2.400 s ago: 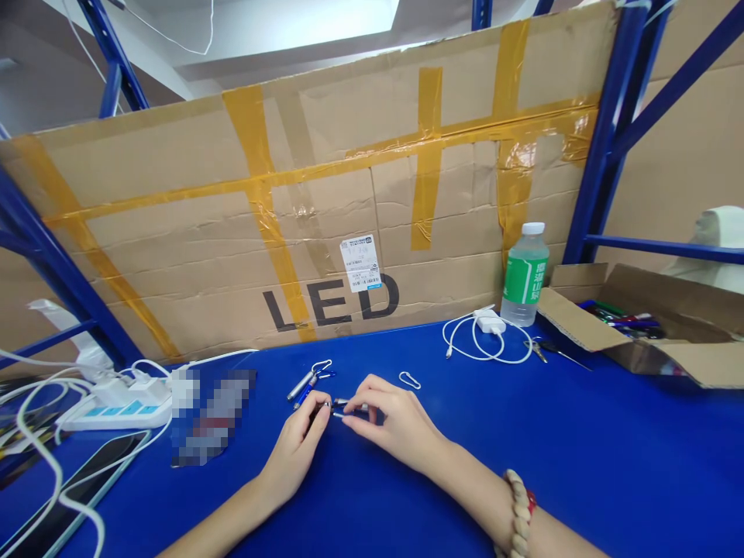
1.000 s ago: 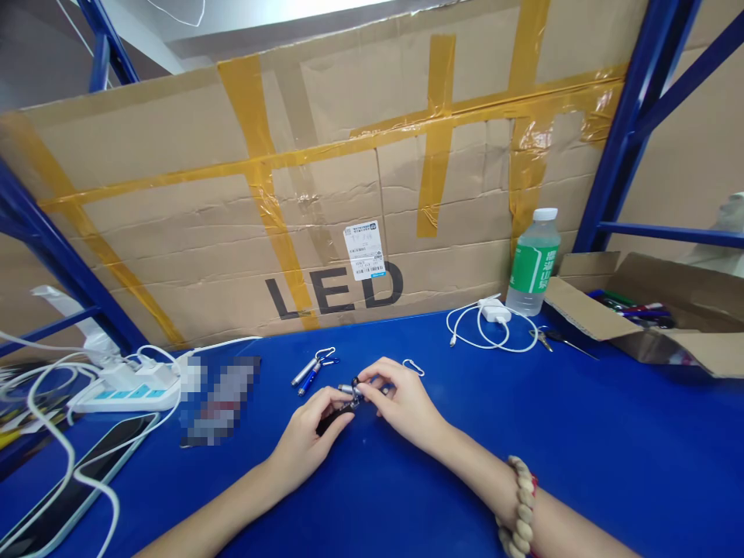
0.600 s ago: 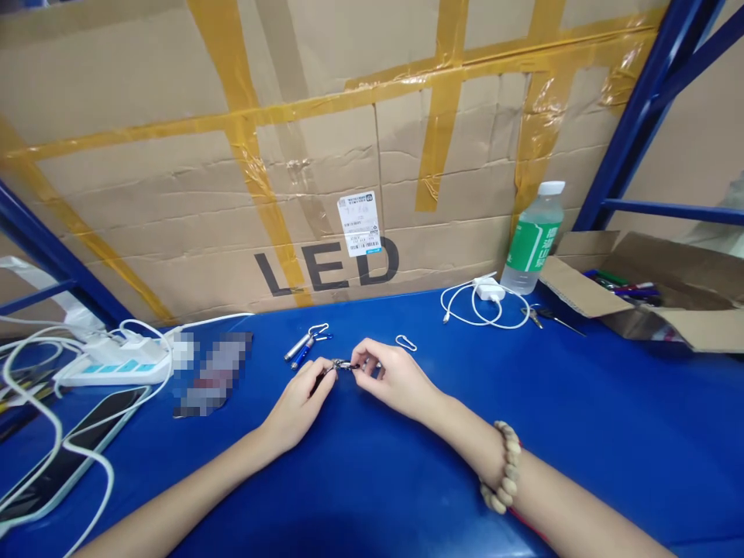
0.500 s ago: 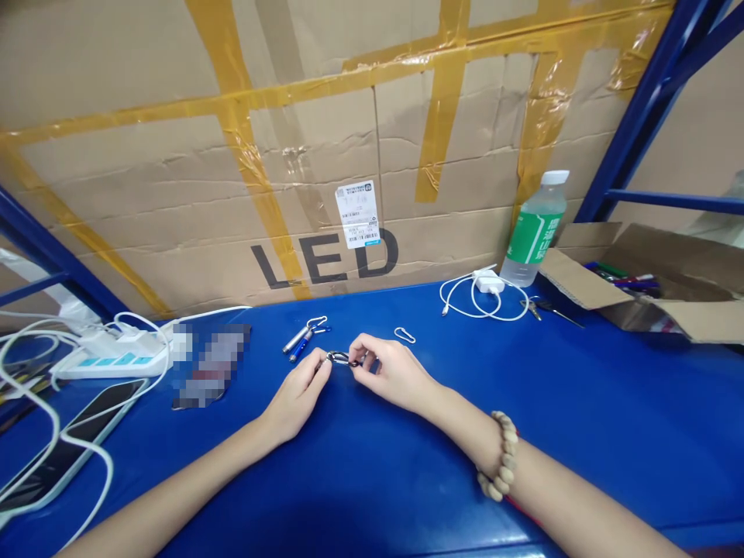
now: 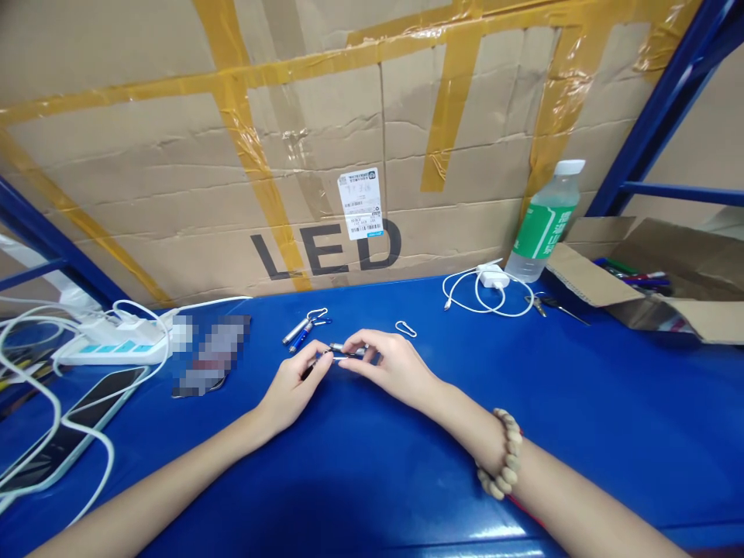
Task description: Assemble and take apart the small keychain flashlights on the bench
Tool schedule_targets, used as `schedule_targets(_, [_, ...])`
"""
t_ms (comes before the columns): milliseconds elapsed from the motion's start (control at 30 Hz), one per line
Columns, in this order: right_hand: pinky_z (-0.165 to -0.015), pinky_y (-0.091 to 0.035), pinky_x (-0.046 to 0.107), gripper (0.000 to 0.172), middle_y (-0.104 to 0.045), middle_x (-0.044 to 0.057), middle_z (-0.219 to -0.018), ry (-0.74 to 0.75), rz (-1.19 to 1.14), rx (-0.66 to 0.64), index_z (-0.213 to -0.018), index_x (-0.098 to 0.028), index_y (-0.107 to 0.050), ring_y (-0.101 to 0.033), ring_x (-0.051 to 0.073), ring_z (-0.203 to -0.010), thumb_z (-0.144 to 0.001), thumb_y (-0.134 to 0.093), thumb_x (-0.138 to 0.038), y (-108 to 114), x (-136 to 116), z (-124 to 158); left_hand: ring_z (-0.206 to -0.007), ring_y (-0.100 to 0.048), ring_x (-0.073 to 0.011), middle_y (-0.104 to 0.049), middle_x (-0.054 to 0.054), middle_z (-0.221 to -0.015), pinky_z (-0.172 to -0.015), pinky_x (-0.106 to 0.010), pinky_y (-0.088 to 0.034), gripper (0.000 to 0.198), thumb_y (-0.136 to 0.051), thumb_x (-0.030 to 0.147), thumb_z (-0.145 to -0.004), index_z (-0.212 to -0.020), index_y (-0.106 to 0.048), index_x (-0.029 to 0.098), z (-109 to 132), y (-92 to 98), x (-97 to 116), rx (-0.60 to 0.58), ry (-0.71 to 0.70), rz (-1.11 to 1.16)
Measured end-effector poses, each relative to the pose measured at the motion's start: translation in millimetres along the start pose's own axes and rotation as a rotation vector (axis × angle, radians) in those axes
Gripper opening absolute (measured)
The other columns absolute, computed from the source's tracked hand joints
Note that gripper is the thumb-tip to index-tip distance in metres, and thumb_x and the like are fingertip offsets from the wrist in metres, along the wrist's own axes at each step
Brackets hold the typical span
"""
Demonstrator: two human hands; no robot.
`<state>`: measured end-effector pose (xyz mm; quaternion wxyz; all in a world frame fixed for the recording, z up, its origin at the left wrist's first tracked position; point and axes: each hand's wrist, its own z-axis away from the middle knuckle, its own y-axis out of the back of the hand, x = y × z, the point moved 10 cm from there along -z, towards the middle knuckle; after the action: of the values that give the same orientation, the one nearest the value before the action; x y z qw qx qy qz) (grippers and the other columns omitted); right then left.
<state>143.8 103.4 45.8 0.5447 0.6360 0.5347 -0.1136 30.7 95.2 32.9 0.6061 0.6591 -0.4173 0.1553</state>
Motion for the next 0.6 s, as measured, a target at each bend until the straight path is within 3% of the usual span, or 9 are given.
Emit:
schedule_targets(233, [-0.058,-0.047,0.02,0.03,-0.066,0.004,-0.089,0.051,0.018,-0.007,-0.103,-0.02,-0.063,-0.06,0.01,-0.064,-0.081,-0.056,-0.039,-2,-5,-1,-0.071,-0.054,-0.0124,-0.061,0.001,-0.083,-0.065,-0.021,-0.038,0.026,-0.037,0.039,-0.089,-0.089,-0.054,0.019,1,-0.3,3,-0.009,-0.026,0.02])
schedule_targets(433, [-0.059,-0.045,0.021,0.031,-0.065,0.003,-0.079,0.079,0.056,-0.083,-0.105,-0.017,-0.064,-0.057,0.008,-0.053,-0.084,-0.053,-0.037,-10,-8,0,-0.071,-0.053,-0.0125,-0.059,0.0,-0.082,-0.065,-0.022,-0.039,0.024,-0.036,0.035,-0.089,-0.092,-0.053,0.018,2,-3.4,9,-0.053,-0.089,0.033])
schedule_targets(600, [-0.061,-0.042,0.022,0.03,-0.063,0.003,-0.076,0.149,0.2,-0.138,-0.11,-0.019,-0.061,-0.054,0.011,-0.063,-0.087,-0.048,-0.033,-16,-17,3,-0.066,-0.051,-0.0115,-0.057,0.001,-0.076,-0.064,-0.022,-0.038,0.025,-0.034,0.036,-0.09,-0.094,-0.052,0.019,3,-5.4,7,-0.07,-0.079,0.047])
